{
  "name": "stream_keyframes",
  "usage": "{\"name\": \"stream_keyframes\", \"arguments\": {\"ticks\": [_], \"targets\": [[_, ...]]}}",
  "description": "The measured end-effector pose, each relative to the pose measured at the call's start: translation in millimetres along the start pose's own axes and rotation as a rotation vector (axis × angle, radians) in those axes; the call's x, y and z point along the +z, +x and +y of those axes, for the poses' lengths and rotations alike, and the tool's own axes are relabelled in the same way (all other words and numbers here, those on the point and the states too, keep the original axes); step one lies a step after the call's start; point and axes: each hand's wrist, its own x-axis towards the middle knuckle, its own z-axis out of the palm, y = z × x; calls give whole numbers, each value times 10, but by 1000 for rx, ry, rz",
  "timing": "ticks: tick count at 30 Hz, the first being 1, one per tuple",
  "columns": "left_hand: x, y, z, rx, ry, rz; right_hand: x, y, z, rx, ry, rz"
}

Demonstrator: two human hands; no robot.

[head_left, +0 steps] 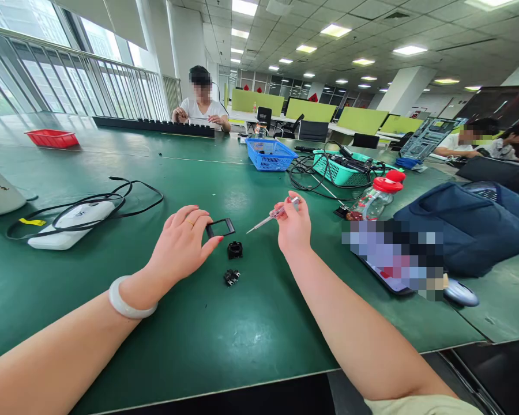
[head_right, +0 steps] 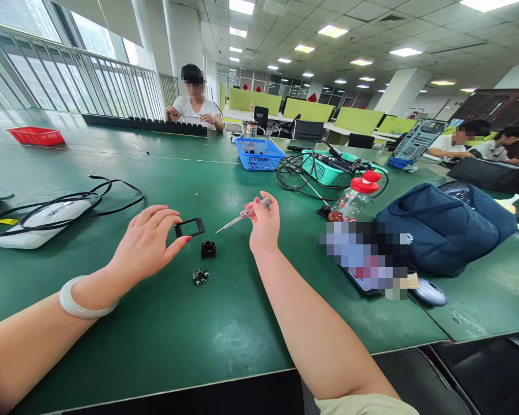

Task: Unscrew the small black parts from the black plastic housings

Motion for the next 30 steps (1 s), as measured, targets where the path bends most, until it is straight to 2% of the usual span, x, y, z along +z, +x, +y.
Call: {"name": "stream_keyframes", "arguments": {"ticks": [2,4,8,10,13,16,19,21,25,30], "targets": [[9,-11,-73,-48,94,-17,-77,85,39,168,44,120],[56,-39,-137,-79,182,-83,-129,110,73,298,43,177],[112,-90,-171,-79,291,-306,-138,62,98,412,31,82],[74,-91,-131,-68,301,-386,-118,34,91,451,45,16],[-13,-67,-38,-92,244,-474,-91,15,72,534,83,-16],[-35,-56,49,-91,77,-482,-83,19,54,592,134,-36],[22,-85,131,-57,-111,-462,-89,29,34,627,178,-72],[67,-115,190,-71,-190,-494,-93,32,19,643,193,-81],[109,-149,278,-93,-288,-563,-92,30,-14,610,233,-94],[134,-153,279,9,-346,-525,-90,31,-49,546,269,-100]]}}
